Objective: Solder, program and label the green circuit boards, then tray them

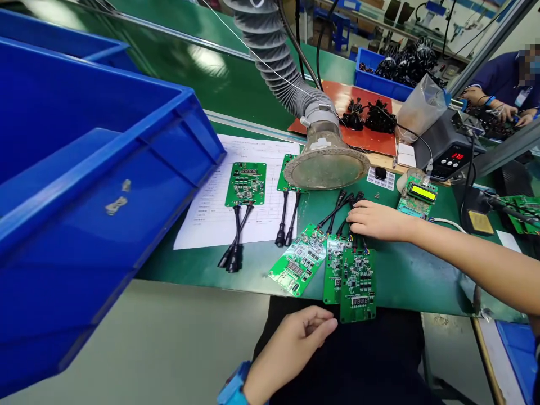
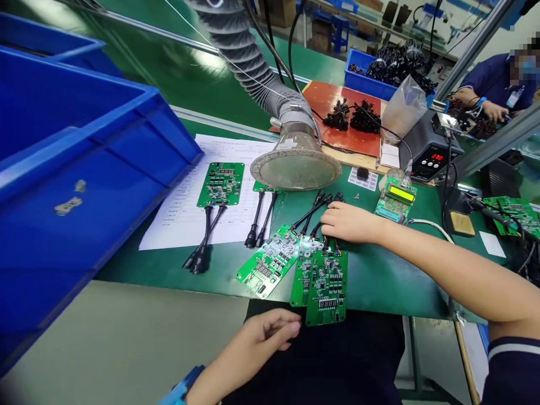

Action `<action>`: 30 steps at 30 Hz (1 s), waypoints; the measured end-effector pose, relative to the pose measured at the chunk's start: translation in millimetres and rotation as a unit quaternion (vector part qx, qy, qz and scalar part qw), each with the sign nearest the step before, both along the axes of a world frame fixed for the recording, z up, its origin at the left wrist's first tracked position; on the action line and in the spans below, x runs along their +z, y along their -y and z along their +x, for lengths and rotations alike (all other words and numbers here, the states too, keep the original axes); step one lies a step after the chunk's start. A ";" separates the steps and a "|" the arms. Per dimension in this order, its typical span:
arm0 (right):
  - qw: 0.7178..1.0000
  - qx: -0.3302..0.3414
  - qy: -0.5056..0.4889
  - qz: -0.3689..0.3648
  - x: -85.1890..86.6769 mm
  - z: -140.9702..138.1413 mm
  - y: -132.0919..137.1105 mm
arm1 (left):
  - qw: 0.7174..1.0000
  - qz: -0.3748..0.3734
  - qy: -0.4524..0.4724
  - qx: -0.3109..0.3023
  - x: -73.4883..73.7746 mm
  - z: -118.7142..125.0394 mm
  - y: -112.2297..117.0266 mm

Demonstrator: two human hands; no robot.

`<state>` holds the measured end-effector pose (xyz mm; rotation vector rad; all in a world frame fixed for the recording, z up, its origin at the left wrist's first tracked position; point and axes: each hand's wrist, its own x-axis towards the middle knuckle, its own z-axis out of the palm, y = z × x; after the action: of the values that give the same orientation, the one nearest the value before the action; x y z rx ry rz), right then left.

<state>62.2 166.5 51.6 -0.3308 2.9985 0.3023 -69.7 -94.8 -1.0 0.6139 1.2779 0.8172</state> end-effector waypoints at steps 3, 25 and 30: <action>1.000 0.015 -0.008 -0.015 2.2 3.9 -4.1 | 0.998 -0.007 0.036 0.051 -5.6 20.2 -2.7; 0.871 -0.256 -0.250 -0.337 44.4 117.1 24.6 | 0.938 0.138 0.081 0.308 23.9 24.1 -0.2; 0.798 -0.361 -0.220 -0.429 44.1 114.2 31.8 | 0.930 0.104 0.133 0.325 55.6 21.6 -7.2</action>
<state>176.4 134.7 95.7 0.9569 3.1520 -1.2163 -48.1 -87.6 54.6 0.2160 1.1537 1.5463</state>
